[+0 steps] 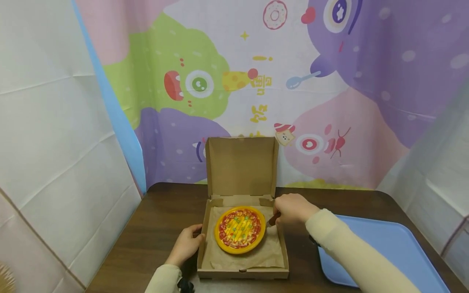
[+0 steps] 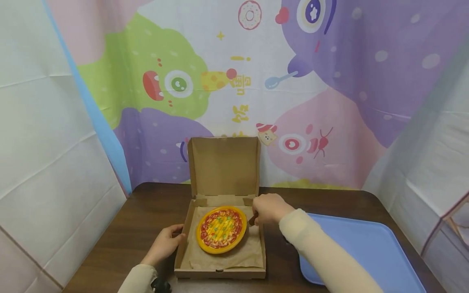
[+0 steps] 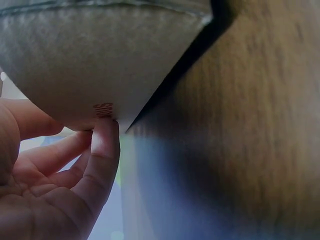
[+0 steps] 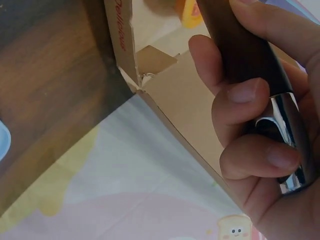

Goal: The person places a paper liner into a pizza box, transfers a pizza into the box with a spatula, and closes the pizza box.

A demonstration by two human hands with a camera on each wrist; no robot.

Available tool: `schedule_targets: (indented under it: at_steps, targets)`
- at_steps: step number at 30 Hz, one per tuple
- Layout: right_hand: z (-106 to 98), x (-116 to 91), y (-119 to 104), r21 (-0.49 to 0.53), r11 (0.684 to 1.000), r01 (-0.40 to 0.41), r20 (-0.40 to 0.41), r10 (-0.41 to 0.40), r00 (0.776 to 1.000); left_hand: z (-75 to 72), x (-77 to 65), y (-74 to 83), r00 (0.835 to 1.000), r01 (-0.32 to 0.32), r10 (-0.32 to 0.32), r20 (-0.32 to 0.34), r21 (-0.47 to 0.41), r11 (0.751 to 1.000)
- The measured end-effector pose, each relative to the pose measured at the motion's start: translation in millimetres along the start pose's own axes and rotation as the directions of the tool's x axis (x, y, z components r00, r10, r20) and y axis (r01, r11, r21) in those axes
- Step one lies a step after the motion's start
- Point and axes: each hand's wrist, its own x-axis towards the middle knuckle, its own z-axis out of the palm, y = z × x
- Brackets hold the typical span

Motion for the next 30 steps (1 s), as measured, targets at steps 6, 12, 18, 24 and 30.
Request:
schedule_targets:
  at_steps: [6, 12, 18, 24, 30]
  targets:
    - [-8, 1, -3, -0.018, 1.000, 0.013, 0.000, -0.013, 1.000, -1.1, -0.4, 1.5, 1.000, -0.005, 0.006, -0.005, 0.013, 1.000]
    - [-14, 0, -6, -0.040, 0.999, 0.022, 0.008, -0.022, 1.000, -1.7, -1.2, 3.6, 1.000, 0.001, -0.001, -0.002, 0.005, 1.000]
    - [-17, 0, -4, -0.050, 0.998, 0.029, 0.023, -0.028, 0.999, 0.0, -0.6, 1.6, 1.000, 0.000, 0.000, -0.006, 0.002, 1.000]
    - [-17, -5, 3, -0.012, 0.999, 0.039, 0.025, -0.039, 0.999, 0.5, -0.1, -0.2, 1.000, -0.004, 0.004, -0.011, 0.001, 1.000]
    - [-18, -11, 12, -0.028, 1.000, 0.006, 0.023, -0.006, 1.000, 0.1, 0.9, -0.7, 1.000, -0.003, 0.003, -0.009, 0.000, 1.000]
